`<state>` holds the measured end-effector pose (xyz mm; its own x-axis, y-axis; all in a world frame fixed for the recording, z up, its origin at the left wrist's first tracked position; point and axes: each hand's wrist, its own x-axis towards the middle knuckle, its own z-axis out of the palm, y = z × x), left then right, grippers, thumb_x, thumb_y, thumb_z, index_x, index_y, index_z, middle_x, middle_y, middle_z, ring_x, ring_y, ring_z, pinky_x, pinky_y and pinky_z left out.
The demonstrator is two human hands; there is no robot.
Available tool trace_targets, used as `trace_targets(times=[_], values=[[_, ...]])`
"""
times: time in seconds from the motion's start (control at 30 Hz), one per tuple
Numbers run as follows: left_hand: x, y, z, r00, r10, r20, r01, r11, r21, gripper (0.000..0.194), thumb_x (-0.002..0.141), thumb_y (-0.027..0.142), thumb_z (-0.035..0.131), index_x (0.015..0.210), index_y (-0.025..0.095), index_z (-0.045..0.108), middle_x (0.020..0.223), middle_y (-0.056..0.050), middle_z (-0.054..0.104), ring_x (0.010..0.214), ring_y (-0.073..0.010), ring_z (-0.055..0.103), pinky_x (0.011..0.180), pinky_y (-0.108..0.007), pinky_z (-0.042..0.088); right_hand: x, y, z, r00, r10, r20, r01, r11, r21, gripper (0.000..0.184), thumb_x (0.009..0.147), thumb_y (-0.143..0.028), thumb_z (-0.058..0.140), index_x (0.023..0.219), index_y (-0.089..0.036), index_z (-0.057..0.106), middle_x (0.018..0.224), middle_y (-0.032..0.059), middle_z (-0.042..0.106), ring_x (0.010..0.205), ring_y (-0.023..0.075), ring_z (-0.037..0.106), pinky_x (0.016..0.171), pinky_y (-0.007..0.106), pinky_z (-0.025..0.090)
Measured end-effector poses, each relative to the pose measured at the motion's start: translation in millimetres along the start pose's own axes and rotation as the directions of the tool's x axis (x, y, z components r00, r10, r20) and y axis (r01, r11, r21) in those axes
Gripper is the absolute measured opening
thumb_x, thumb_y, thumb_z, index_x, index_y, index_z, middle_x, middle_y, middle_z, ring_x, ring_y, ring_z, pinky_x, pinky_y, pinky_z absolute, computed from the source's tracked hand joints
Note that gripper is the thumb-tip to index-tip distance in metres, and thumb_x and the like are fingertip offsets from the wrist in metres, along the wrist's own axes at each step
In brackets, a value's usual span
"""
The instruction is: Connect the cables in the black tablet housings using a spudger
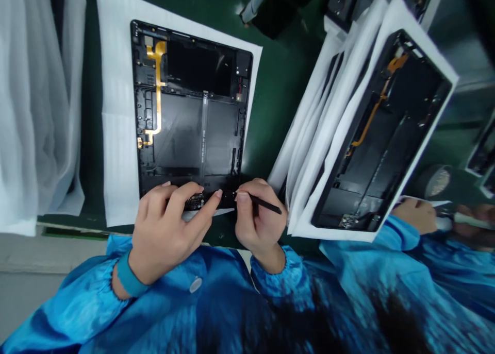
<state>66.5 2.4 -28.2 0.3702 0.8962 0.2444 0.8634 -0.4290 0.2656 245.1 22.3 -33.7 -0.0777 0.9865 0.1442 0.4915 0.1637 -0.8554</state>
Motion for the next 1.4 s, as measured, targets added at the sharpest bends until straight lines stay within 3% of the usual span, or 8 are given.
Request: trace_targets(times=[0.17, 0.3, 0.47, 0.57, 0.73, 0.87, 1.17, 1.4], values=[[-3, -8, -7.1, 0.997, 0.026, -0.078, -0.038, 0.987, -0.155, 0.040, 0.077, 0.019, 0.075, 0.116, 0.023, 0.069, 0.108, -0.009, 0.067, 0.105, -0.0272, 0.059, 0.090, -0.045, 0.059, -6, 4, 1, 0.993, -0.101, -0.054, 0.103, 0.994, 0.040, 0.024, 0.090, -0.006, 0.056, 0.106, -0.022, 0.063, 0.084, 0.0025, 0.066, 0.066, 0.0152, 0.059, 0.058, 0.031, 0.050], [-13, -24, -25.4, 0.987, -0.047, -0.155, 0.006, 0.966, -0.258, 0.036, 0.076, 0.006, 0.071, 0.109, 0.021, 0.068, 0.102, -0.005, 0.064, 0.106, -0.0239, 0.059, 0.083, -0.040, 0.060, -9, 4, 4, 0.967, -0.252, -0.019, 0.253, 0.967, 0.013, 0.038, 0.084, 0.001, 0.059, 0.115, -0.019, 0.066, 0.089, 0.0065, 0.070, 0.069, 0.0182, 0.063, 0.056, 0.034, 0.052], [-31, -35, -39.6, 0.957, -0.262, -0.121, 0.235, 0.951, -0.202, 0.028, 0.089, 0.011, 0.058, 0.114, 0.021, 0.064, 0.100, 0.002, 0.056, 0.083, -0.0102, 0.063, 0.062, -0.036, 0.054, -2, -10, 10, 0.891, -0.396, 0.224, 0.403, 0.915, 0.014, 0.051, 0.085, 0.004, 0.049, 0.131, -0.016, 0.056, 0.083, 0.0066, 0.068, 0.067, 0.0187, 0.060, 0.052, 0.034, 0.049], [-40, -40, -37.5, 0.933, -0.332, -0.138, 0.311, 0.938, -0.154, 0.024, 0.093, 0.015, 0.054, 0.114, 0.020, 0.065, 0.089, 0.004, 0.054, 0.073, -0.0060, 0.059, 0.057, -0.033, 0.049, 4, -24, 18, 0.810, -0.455, 0.371, 0.513, 0.856, -0.069, 0.040, 0.090, -0.002, 0.047, 0.127, -0.013, 0.054, 0.072, 0.0038, 0.062, 0.066, 0.0202, 0.057, 0.053, 0.035, 0.046], [-44, -60, -23.3, 0.945, -0.206, -0.252, 0.205, 0.978, -0.030, 0.034, 0.080, 0.007, 0.065, 0.111, 0.020, 0.069, 0.072, 0.003, 0.060, 0.059, -0.0063, 0.056, 0.054, -0.024, 0.046, 15, -41, 40, 0.808, -0.391, 0.441, 0.539, 0.793, -0.284, 0.013, 0.093, -0.013, 0.057, 0.106, -0.012, 0.061, 0.069, 0.0025, 0.060, 0.066, 0.0181, 0.052, 0.057, 0.036, 0.043], [-41, -68, -18.5, 0.956, -0.142, -0.255, 0.147, 0.989, 0.000, 0.037, 0.076, 0.005, 0.067, 0.109, 0.020, 0.069, 0.071, 0.002, 0.064, 0.059, -0.0094, 0.057, 0.060, -0.024, 0.046, 21, -44, 50, 0.787, -0.396, 0.472, 0.576, 0.746, -0.335, 0.013, 0.095, -0.016, 0.057, 0.104, -0.011, 0.064, 0.069, 0.0022, 0.060, 0.067, 0.0178, 0.053, 0.059, 0.036, 0.042], [-41, -66, -22.6, 0.952, -0.218, -0.213, 0.202, 0.975, -0.094, 0.037, 0.078, 0.004, 0.066, 0.111, 0.022, 0.069, 0.081, 0.002, 0.066, 0.068, -0.0098, 0.061, 0.066, -0.023, 0.049, 30, -43, 48, 0.696, -0.537, 0.476, 0.701, 0.650, -0.292, 0.011, 0.093, -0.011, 0.056, 0.095, -0.012, 0.066, 0.064, 0.0015, 0.057, 0.063, 0.0165, 0.046, 0.054, 0.033, 0.035], [-42, -66, -17.8, 0.944, -0.240, -0.228, 0.208, 0.966, -0.152, 0.035, 0.080, 0.007, 0.066, 0.111, 0.023, 0.070, 0.082, 0.002, 0.066, 0.071, -0.0119, 0.063, 0.071, -0.025, 0.051, 29, -39, 49, 0.701, -0.492, 0.516, 0.686, 0.662, -0.302, 0.010, 0.095, -0.016, 0.056, 0.092, -0.010, 0.064, 0.063, -0.0004, 0.053, 0.062, 0.0152, 0.043, 0.056, 0.033, 0.032]])
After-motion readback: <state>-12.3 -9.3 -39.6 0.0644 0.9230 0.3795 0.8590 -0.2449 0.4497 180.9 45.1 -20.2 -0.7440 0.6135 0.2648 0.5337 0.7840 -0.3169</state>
